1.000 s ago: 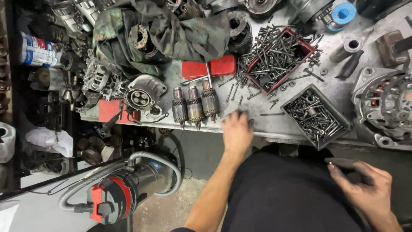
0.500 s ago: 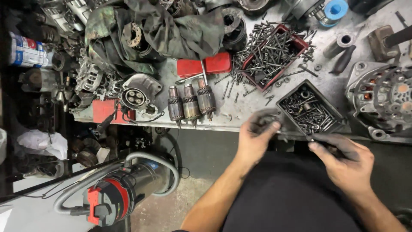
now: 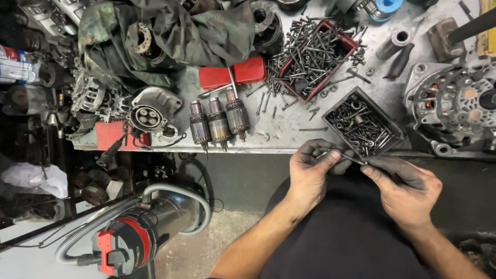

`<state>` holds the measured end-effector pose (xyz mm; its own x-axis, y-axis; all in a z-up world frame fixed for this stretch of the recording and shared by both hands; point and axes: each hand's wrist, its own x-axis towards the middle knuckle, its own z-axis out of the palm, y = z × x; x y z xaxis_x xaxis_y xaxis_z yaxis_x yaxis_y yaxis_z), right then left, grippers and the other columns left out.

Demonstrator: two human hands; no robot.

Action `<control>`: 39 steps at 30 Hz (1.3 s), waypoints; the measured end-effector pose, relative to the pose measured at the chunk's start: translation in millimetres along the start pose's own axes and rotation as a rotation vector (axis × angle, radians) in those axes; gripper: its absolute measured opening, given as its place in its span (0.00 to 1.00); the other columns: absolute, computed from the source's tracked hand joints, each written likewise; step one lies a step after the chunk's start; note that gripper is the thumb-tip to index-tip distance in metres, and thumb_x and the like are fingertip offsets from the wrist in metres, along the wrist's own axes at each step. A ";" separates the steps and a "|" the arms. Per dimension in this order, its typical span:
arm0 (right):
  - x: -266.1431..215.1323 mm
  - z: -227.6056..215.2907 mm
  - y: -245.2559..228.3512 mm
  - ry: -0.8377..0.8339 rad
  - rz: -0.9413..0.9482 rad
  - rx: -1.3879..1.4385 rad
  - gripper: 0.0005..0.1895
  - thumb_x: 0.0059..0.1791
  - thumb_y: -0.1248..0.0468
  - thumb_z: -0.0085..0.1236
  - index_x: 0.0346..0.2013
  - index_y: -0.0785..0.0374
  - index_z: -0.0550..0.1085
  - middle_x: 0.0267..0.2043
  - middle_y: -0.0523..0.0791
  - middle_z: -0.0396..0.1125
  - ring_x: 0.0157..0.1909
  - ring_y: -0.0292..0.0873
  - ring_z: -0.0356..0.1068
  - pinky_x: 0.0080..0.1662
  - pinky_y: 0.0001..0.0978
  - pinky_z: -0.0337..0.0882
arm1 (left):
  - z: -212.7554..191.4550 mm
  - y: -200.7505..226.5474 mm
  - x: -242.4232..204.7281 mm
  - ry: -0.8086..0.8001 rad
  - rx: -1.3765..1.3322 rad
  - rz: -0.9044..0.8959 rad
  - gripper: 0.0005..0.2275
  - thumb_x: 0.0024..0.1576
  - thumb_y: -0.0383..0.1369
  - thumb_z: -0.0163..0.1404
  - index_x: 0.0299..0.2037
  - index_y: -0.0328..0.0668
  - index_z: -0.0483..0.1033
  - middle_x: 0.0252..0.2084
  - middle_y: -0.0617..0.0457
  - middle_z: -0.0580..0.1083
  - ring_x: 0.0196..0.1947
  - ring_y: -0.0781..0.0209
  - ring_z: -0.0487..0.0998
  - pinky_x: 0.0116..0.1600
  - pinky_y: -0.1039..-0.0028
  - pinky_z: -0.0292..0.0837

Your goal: The person sorts small metal screws and bolts from a black plastic tray on a cluttered workbench. They pick up individual screws, examine them, and place them into a red container or back onto the table, occasionally moving other parts like an alternator to access the workspace.

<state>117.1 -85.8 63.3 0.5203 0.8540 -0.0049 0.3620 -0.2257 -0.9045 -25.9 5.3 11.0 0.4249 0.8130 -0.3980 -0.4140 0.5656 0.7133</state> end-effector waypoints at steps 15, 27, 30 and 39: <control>-1.8 5.2 -4.4 0.012 -0.055 0.051 0.10 0.45 0.80 0.64 0.41 0.77 0.77 0.40 0.52 0.74 0.36 0.42 0.71 0.43 0.27 0.69 | 4.0 -13.2 -10.1 0.090 -0.285 -0.056 0.10 0.58 0.17 0.55 0.48 0.29 0.72 0.45 0.44 0.78 0.41 0.60 0.81 0.49 0.76 0.81; -8.8 3.9 9.2 0.011 0.027 0.012 0.11 0.46 0.77 0.66 0.42 0.77 0.77 0.39 0.51 0.75 0.34 0.40 0.72 0.41 0.26 0.70 | -3.6 -15.6 -11.7 0.002 -0.185 0.000 0.08 0.59 0.16 0.54 0.46 0.30 0.72 0.46 0.45 0.76 0.45 0.61 0.80 0.54 0.78 0.79; -3.5 -5.1 1.7 -0.030 -0.063 -0.054 0.09 0.46 0.79 0.64 0.39 0.77 0.77 0.40 0.52 0.75 0.35 0.43 0.72 0.42 0.28 0.70 | -9.9 -9.5 -10.6 -0.060 0.008 -0.061 0.07 0.58 0.19 0.57 0.45 0.31 0.74 0.43 0.47 0.78 0.42 0.63 0.81 0.49 0.81 0.78; 3.1 -27.7 17.3 -0.255 -0.209 -0.220 0.10 0.41 0.74 0.65 0.36 0.69 0.79 0.34 0.46 0.74 0.28 0.40 0.70 0.36 0.29 0.68 | -0.2 33.6 -7.7 -0.538 0.901 0.139 0.08 0.60 0.27 0.54 0.48 0.37 0.80 0.37 0.49 0.80 0.27 0.59 0.75 0.37 0.74 0.71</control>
<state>146.4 -100.1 59.5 0.2193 0.9749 0.0391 0.6113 -0.1061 -0.7843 -43.3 18.0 37.9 0.8117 0.5695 -0.1298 0.1704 -0.0183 0.9852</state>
